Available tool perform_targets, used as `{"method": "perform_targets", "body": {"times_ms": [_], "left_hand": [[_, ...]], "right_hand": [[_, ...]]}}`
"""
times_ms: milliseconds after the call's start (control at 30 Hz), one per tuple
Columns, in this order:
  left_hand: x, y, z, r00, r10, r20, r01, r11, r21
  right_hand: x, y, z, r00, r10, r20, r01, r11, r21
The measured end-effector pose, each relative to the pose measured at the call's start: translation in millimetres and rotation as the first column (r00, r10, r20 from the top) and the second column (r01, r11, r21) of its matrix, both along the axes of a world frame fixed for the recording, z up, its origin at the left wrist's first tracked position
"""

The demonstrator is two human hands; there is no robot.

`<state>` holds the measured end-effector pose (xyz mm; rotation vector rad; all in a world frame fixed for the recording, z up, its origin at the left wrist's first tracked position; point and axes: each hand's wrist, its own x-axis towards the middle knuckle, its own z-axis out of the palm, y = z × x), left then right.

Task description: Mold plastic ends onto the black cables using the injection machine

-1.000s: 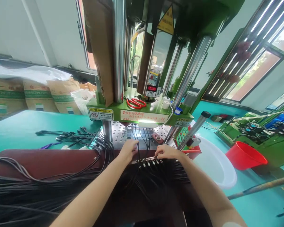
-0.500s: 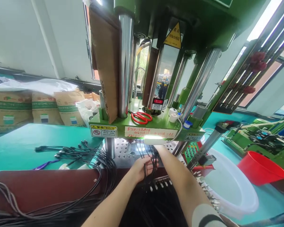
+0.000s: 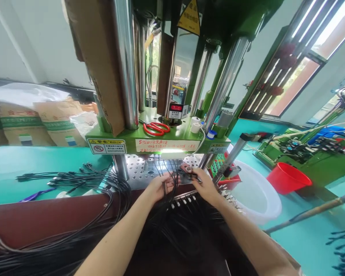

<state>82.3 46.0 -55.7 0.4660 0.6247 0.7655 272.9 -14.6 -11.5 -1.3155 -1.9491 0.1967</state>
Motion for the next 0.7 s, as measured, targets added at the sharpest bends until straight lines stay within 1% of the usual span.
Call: {"method": "perform_targets", "body": {"times_ms": [33, 67, 100, 133, 167, 200, 267, 300, 333, 367, 400, 433, 500, 533, 600, 633, 667, 700], "left_hand": [[-1, 0, 0.1, 1.000, -0.001, -0.005, 0.001, 1.000, -0.001], [-1, 0, 0.0, 1.000, 0.000, -0.009, 0.000, 1.000, -0.003], [-1, 0, -0.3, 1.000, 0.001, -0.011, -0.001, 1.000, -0.005], [-1, 0, -0.8, 1.000, 0.004, -0.012, -0.005, 1.000, -0.008], [0, 0, -1.3, 1.000, 0.008, -0.010, -0.008, 1.000, -0.011], [0, 0, -1.5, 1.000, 0.009, -0.008, -0.010, 1.000, -0.015], [2, 0, -1.0, 1.000, 0.012, -0.001, -0.012, 1.000, -0.024], [3, -1, 0.0, 1.000, 0.015, 0.001, -0.015, 1.000, -0.026], [4, -1, 1.5, 1.000, 0.016, 0.002, -0.016, 0.999, -0.028], [5, -2, 3.2, 1.000, 0.019, 0.002, -0.019, 0.999, -0.029], [5, -2, 5.1, 1.000, 0.022, 0.003, -0.022, 0.999, -0.032], [5, -3, 6.9, 1.000, 0.026, 0.005, -0.026, 0.999, -0.035], [4, -3, 9.7, 0.999, 0.033, 0.004, -0.033, 0.998, -0.046], [4, -3, 10.5, 0.999, 0.036, 0.005, -0.036, 0.998, -0.049], [2, -3, 10.8, 1.000, 0.030, 0.009, -0.029, 0.999, -0.043], [0, -3, 10.5, 1.000, 0.024, 0.011, -0.024, 0.999, -0.035], [-1, -3, 10.1, 1.000, 0.017, 0.016, -0.017, 1.000, -0.027], [-1, -3, 9.6, 1.000, 0.010, 0.021, -0.010, 1.000, -0.018]], "right_hand": [[22, -29, -2.5, 0.998, -0.053, 0.023, 0.052, 0.998, 0.025], [47, -58, -6.5, 0.988, -0.154, 0.028, 0.153, 0.987, 0.041], [73, -88, -12.0, 0.961, -0.273, 0.046, 0.270, 0.961, 0.061], [100, -117, -18.7, 0.906, -0.417, 0.074, 0.410, 0.907, 0.090], [126, -144, -26.0, 0.825, -0.553, 0.120, 0.542, 0.833, 0.111], [149, -168, -33.3, 0.733, -0.652, 0.194, 0.640, 0.758, 0.126], [183, -202, -43.7, 0.642, -0.713, 0.281, 0.713, 0.690, 0.121], [191, -211, -45.2, 0.601, -0.720, 0.348, 0.730, 0.671, 0.128], [193, -213, -43.7, 0.599, -0.703, 0.383, 0.724, 0.680, 0.116], [187, -210, -39.2, 0.625, -0.669, 0.403, 0.702, 0.707, 0.084], [176, -200, -32.4, 0.684, -0.616, 0.391, 0.660, 0.751, 0.028], [159, -184, -23.9, 0.769, -0.538, 0.345, 0.588, 0.807, -0.053], [116, -137, -6.8, 0.919, -0.332, 0.213, 0.380, 0.890, -0.252], [92, -108, 0.0, 0.967, -0.204, 0.151, 0.245, 0.908, -0.339], [46, -43, 8.0, 0.998, -0.046, 0.035, 0.056, 0.905, -0.422], [26, -10, 9.7, 1.000, -0.017, 0.002, 0.016, 0.908, -0.418], [9, 22, 10.5, 0.999, -0.039, -0.018, 0.029, 0.915, -0.403], [-5, 50, 11.1, 0.993, -0.106, -0.044, 0.081, 0.917, -0.391]]}}
